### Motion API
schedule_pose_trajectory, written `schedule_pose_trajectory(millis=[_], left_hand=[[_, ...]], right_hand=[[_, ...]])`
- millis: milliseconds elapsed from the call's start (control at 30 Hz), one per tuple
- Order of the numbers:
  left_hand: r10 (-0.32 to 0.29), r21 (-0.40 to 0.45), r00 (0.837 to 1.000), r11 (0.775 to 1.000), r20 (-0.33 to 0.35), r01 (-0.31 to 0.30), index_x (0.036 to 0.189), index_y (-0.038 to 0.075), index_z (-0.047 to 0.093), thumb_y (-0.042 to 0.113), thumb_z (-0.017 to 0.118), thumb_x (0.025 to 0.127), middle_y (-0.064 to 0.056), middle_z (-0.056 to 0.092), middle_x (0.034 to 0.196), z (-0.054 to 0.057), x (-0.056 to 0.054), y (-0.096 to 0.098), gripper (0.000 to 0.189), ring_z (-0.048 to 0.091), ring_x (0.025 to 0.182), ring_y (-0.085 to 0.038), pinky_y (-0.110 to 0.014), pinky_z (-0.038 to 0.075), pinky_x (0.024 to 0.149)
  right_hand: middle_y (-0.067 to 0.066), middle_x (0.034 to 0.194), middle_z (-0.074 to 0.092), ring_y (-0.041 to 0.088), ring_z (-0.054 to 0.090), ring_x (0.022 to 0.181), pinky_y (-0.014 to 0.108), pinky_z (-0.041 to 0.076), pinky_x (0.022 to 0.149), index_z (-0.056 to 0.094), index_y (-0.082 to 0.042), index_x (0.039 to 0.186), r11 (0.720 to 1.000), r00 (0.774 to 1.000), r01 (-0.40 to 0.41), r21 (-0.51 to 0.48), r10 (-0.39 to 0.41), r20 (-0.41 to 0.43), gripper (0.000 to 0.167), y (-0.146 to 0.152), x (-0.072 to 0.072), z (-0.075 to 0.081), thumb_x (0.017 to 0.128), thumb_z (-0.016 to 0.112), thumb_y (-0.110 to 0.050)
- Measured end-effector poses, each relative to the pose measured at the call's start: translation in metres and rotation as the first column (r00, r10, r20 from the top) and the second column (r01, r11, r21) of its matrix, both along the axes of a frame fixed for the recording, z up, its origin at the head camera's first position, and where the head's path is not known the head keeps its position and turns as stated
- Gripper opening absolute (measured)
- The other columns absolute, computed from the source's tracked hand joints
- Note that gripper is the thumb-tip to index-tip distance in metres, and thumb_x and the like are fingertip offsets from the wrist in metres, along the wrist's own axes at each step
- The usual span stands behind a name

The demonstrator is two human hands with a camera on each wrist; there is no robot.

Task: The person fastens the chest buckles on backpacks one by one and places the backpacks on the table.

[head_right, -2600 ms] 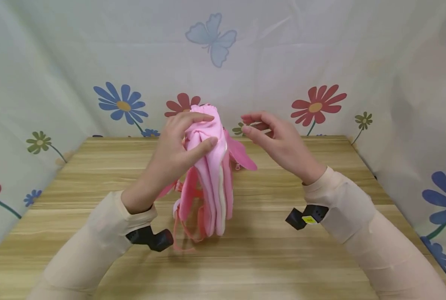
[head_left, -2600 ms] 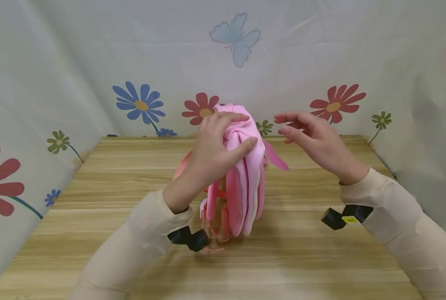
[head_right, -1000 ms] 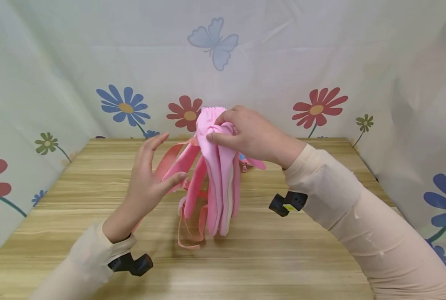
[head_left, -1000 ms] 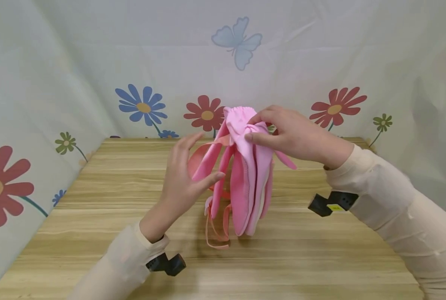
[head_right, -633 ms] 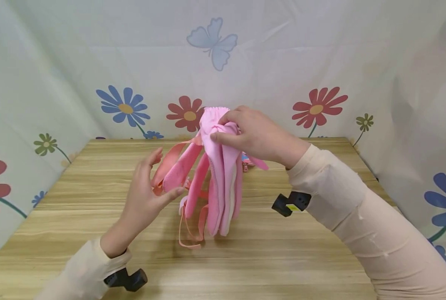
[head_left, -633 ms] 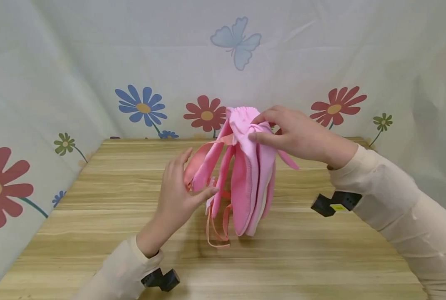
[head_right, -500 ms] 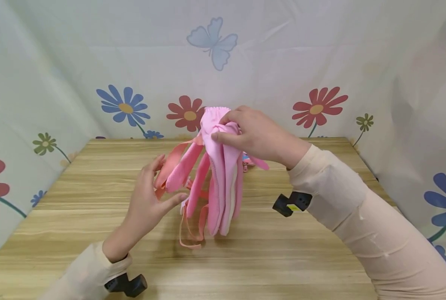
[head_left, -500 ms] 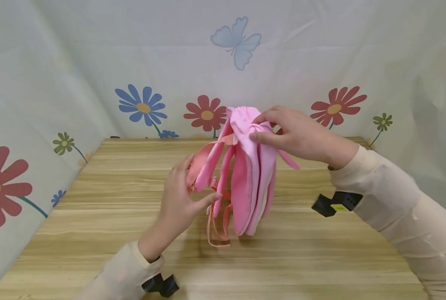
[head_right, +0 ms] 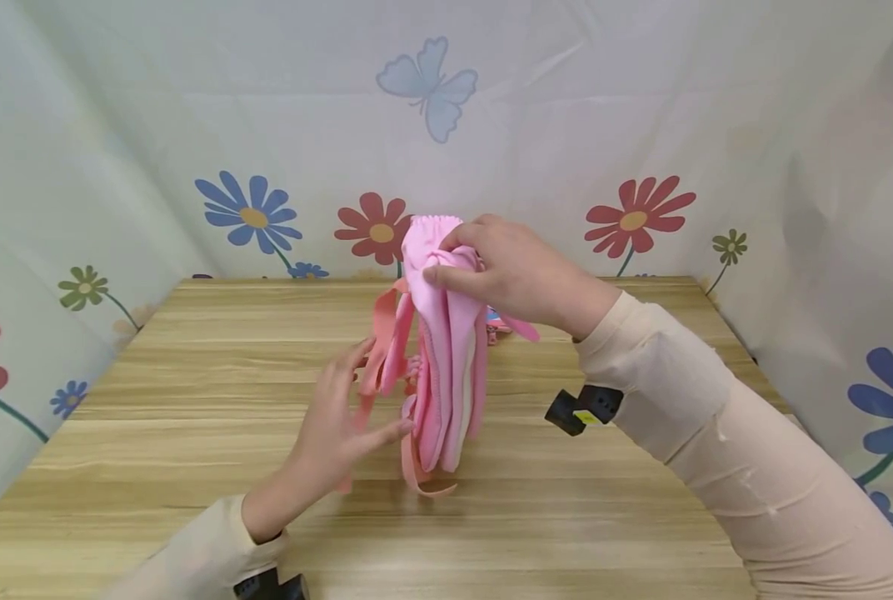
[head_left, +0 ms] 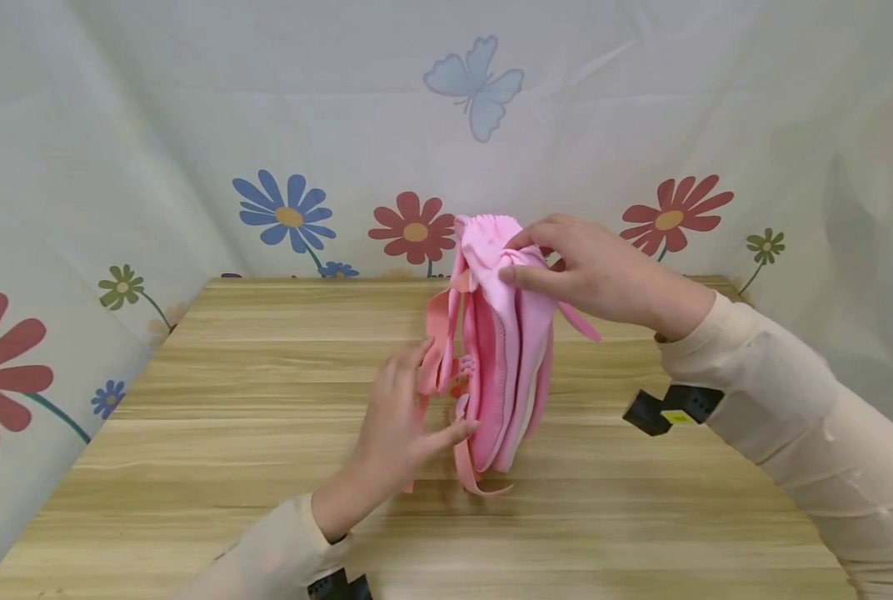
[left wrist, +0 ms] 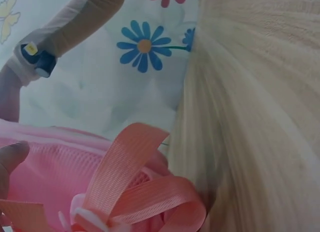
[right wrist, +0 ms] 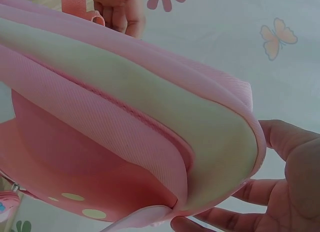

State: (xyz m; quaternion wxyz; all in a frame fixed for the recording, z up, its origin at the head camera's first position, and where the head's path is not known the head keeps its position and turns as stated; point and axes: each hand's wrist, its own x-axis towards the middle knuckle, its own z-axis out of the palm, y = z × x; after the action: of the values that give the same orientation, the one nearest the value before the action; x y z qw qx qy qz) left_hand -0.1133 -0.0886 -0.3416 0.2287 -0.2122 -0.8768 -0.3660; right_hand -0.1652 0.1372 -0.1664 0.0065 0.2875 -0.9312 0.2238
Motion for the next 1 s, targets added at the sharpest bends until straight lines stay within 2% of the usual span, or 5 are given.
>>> schedule_pose_trajectory(millis=[167,433,700,800,1000], left_hand=[[-0.004,-0.02,1.0,1.0,-0.018,0.004,0.144,0.006,0.035,0.042,0.085,0.066,-0.016,0.044,0.14,-0.007,-0.001,0.009,0.1,0.045,0.125,-0.033,-0.052,0.045,0.098],[0.03,-0.052,0.999,0.998,-0.018,-0.031,0.139,0.006,0.044,0.05,0.086,0.063,-0.012,0.048,0.135,-0.016,-0.003,0.023,0.097,0.045,0.123,-0.029,-0.049,0.041,0.1],[0.048,-0.108,0.996,0.993,-0.072,-0.055,0.136,0.009,0.043,0.053,0.083,0.064,-0.013,0.048,0.132,-0.02,-0.005,0.031,0.093,0.046,0.118,-0.027,-0.044,0.041,0.096],[0.045,-0.109,0.995,0.993,-0.09,-0.055,0.136,0.008,0.043,0.051,0.083,0.065,-0.014,0.048,0.131,-0.021,-0.005,0.032,0.092,0.046,0.117,-0.027,-0.042,0.041,0.094],[0.011,-0.098,0.997,0.995,-0.081,-0.019,0.138,0.009,0.041,0.047,0.084,0.067,-0.013,0.046,0.133,-0.021,-0.006,0.032,0.091,0.044,0.12,-0.027,-0.043,0.043,0.097]], right_hand=[[0.012,0.126,0.057,0.027,0.056,0.109,0.047,0.047,0.095,0.06,-0.01,0.124,1.0,1.0,0.002,0.002,-0.002,0.001,0.041,-0.002,0.0,-0.001,0.095,0.056,-0.038],[0.012,0.127,0.056,0.028,0.057,0.107,0.047,0.047,0.095,0.061,-0.01,0.123,1.0,1.0,-0.003,-0.008,0.003,0.001,0.041,-0.006,0.0,-0.003,0.095,0.056,-0.038],[0.012,0.125,0.056,0.028,0.056,0.105,0.047,0.047,0.094,0.06,-0.009,0.123,1.0,1.0,-0.013,0.001,0.013,-0.008,0.04,-0.006,-0.001,-0.004,0.095,0.057,-0.037],[0.012,0.124,0.056,0.028,0.057,0.105,0.046,0.047,0.094,0.061,-0.009,0.121,1.0,1.0,-0.013,0.001,0.013,-0.014,0.039,-0.006,-0.001,-0.004,0.095,0.057,-0.037],[0.01,0.127,0.056,0.028,0.056,0.11,0.048,0.045,0.098,0.061,-0.012,0.121,1.0,1.0,0.014,-0.027,-0.013,0.013,0.039,0.002,-0.001,-0.004,0.095,0.054,-0.04]])
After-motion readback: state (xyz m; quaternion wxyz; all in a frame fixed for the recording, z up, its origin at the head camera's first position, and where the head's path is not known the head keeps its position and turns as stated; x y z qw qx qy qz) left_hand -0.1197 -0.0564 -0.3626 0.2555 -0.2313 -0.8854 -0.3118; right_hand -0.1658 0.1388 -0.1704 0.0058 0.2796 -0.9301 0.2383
